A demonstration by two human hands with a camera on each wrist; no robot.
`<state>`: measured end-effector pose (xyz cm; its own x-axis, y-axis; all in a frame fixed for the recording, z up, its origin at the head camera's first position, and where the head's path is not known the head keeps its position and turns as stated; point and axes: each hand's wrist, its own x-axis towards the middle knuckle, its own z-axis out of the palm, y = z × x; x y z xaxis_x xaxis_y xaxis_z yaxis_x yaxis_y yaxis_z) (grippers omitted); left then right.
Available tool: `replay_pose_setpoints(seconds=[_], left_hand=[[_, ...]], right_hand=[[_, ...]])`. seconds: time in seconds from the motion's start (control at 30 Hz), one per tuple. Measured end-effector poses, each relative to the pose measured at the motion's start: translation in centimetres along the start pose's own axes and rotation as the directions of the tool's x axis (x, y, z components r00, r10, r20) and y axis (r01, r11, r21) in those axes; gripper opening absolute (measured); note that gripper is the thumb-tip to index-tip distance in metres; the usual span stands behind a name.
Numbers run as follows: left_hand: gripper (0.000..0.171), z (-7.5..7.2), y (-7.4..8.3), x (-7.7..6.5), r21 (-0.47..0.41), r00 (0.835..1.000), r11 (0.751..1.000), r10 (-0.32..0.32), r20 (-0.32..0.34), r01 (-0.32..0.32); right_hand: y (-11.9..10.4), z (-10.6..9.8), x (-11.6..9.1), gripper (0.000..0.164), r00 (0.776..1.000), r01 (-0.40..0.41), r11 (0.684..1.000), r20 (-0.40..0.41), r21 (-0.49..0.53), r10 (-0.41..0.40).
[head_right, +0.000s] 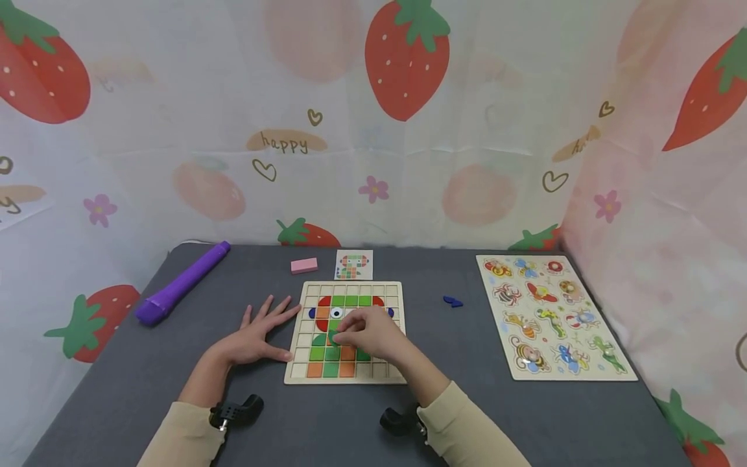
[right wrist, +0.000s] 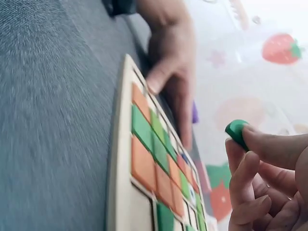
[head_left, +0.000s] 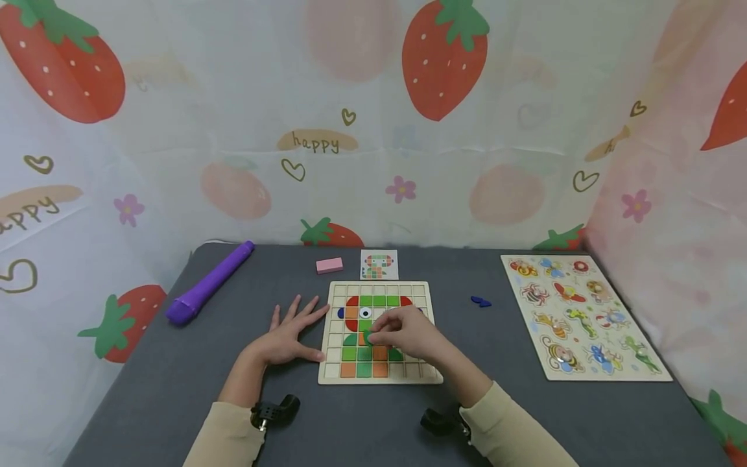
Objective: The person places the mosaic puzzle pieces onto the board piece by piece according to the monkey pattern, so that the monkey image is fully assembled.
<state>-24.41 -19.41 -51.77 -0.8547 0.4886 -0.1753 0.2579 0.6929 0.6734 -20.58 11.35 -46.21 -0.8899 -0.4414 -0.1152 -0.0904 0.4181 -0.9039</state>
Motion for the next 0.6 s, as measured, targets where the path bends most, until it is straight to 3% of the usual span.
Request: replay_pose_setpoints(seconds=[0.4, 0.6], left_hand=[[0.100, -0.3, 0.4, -0.4, 0.010, 1.000, 1.000, 0.015, -0.015, -0.015], [0.100, -0.2, 0.6, -0.4, 0.009, 1.000, 1.000, 0.020, -0.004, -0.020]], right_hand=[[-0.9, 6.8, 2.7, 0.008, 0.998, 0.032, 0.976, 0.053, -0.217, -0.021], [-1.2, 7.9, 2.5, 0.009, 0.999, 0.047, 0.922, 0.019, -0.385, -0.043]])
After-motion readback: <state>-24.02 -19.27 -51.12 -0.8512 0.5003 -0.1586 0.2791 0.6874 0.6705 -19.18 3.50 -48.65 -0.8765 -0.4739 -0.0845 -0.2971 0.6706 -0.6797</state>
